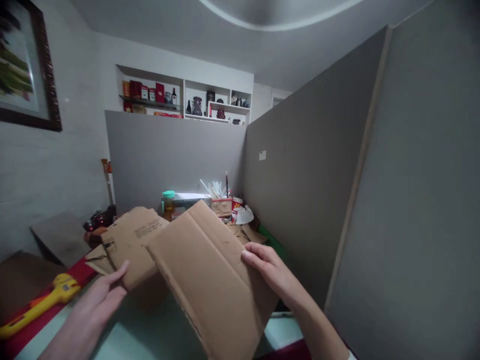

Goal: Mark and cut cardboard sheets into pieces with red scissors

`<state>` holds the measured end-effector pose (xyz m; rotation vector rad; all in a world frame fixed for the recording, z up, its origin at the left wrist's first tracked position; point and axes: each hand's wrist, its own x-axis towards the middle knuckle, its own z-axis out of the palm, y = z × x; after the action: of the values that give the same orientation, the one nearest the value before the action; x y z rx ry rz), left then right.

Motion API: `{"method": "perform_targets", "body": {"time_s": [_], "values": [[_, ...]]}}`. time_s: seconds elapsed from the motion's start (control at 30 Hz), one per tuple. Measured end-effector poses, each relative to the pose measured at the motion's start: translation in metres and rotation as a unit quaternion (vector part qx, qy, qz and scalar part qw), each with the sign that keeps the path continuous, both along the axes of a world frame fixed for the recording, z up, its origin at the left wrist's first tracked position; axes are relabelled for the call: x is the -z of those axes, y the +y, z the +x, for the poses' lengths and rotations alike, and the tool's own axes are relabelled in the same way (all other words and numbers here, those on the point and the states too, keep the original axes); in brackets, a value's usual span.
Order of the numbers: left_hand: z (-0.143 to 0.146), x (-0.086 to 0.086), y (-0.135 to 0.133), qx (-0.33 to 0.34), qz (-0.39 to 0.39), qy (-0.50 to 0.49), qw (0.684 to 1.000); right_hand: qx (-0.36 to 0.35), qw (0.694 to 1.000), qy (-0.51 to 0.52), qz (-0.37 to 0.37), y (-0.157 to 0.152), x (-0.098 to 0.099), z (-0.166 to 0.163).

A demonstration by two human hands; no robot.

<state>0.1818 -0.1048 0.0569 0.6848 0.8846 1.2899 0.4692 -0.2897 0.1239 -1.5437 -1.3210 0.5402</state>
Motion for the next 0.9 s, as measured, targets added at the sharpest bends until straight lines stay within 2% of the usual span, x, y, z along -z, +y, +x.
{"method": "perform_targets", "body": {"time_s": [0.07,0.17,0.27,0.37,0.47,0.6,0.73,0.9], "values": [[0.016,-0.005,0.003,0.014,-0.019,-0.013,1.0,0.017,0.999,0.002,0.041,0.013,0.001,-0.003],[0.024,-0.014,-0.001,0.04,0.005,-0.013,0.999,0.054,0.993,0.019,0.108,0.037,0.001,-0.007],[0.024,-0.019,-0.006,0.055,0.047,-0.005,0.997,0.115,0.977,0.057,0.168,0.064,0.0,-0.005],[0.03,-0.019,0.007,0.06,0.057,-0.006,0.997,0.187,0.956,0.092,0.204,0.092,0.0,0.005],[0.041,-0.012,0.035,0.059,0.039,-0.022,0.997,0.239,0.941,0.114,0.212,0.114,0.007,0.016],[0.048,0.006,0.062,0.06,0.02,-0.021,0.998,0.269,0.931,0.139,0.205,0.134,0.023,0.025],[0.047,0.023,0.065,0.04,0.04,0.014,0.998,0.278,0.924,0.182,0.187,0.143,0.04,0.029],[0.047,0.031,0.065,0.017,0.089,0.099,0.991,0.273,0.923,0.219,0.159,0.141,0.055,0.025]]}}
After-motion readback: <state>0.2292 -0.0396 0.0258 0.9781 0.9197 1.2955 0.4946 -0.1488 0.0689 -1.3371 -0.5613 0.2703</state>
